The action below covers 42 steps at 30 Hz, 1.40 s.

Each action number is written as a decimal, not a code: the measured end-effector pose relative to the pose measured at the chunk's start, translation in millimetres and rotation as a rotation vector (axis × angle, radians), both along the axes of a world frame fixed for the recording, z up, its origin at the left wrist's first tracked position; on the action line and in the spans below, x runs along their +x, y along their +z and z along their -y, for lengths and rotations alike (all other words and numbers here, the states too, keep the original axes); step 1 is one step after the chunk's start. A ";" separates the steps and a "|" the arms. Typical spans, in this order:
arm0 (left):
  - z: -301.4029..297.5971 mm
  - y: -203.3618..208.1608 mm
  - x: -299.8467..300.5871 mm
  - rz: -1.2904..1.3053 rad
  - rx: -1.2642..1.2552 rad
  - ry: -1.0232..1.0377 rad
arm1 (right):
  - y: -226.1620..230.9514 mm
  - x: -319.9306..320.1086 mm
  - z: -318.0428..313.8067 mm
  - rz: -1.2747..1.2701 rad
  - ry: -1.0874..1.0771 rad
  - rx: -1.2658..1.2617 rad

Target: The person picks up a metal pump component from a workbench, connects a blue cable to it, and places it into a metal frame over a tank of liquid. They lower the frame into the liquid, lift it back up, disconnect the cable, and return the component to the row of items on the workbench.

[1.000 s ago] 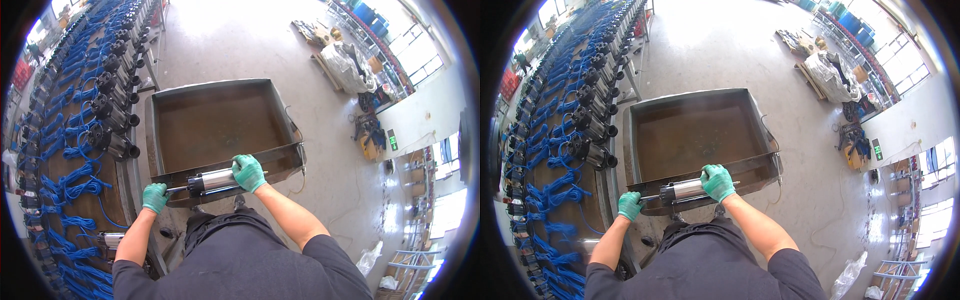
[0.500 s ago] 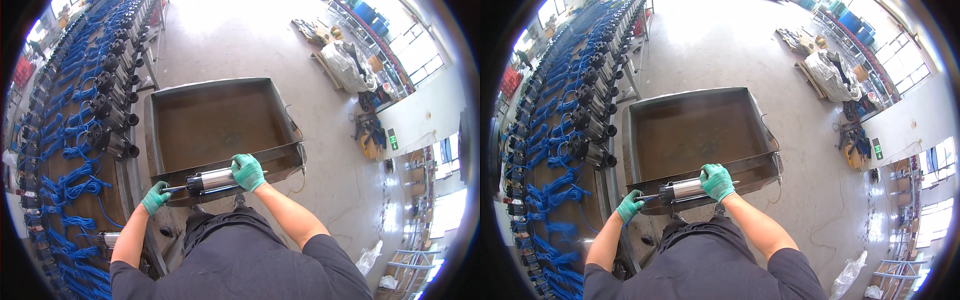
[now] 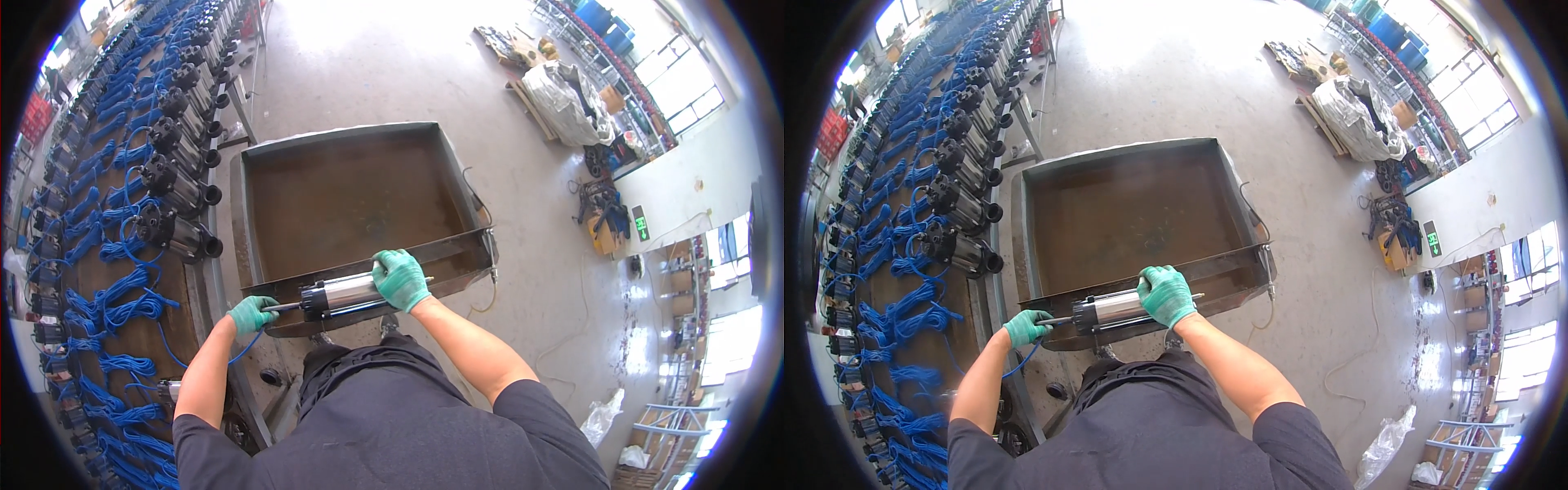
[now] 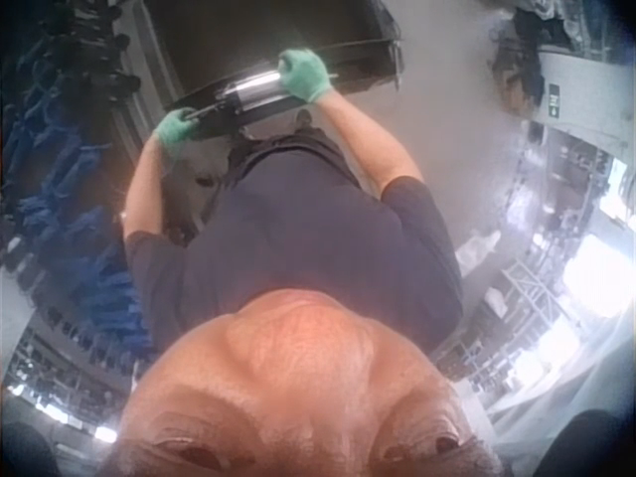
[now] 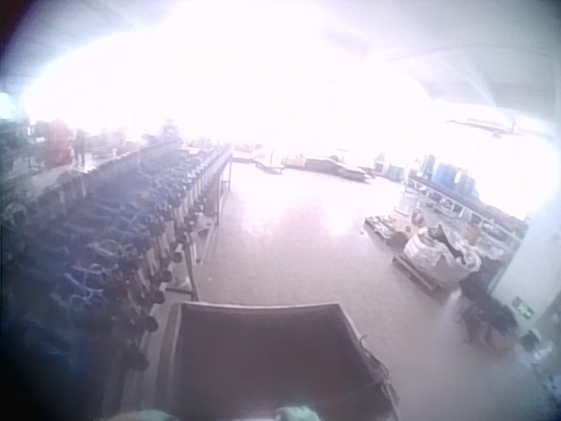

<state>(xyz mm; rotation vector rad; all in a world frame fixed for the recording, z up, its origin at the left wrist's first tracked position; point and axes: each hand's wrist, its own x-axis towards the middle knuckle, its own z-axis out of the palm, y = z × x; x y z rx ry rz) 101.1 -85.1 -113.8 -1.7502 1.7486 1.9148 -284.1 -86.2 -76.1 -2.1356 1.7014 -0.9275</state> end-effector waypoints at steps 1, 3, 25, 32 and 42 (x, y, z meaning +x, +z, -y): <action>-6.5 -4.8 0.6 -0.082 -0.047 0.079 | 0.1 0.1 -0.8 -0.005 0.006 0.002; -29.8 -42.5 5.3 -0.035 -0.472 0.080 | 2.0 3.5 -1.0 0.000 0.011 0.014; -85.0 -14.1 -27.0 0.432 -0.946 0.423 | -158.3 -323.0 -69.9 0.185 -1.013 0.380; -87.8 57.5 -114.1 -0.084 -0.865 0.695 | -31.3 -195.5 -38.2 1.593 -0.352 0.765; -50.8 117.9 -188.8 -0.716 -0.598 0.898 | 12.0 48.2 -62.6 0.509 0.470 0.389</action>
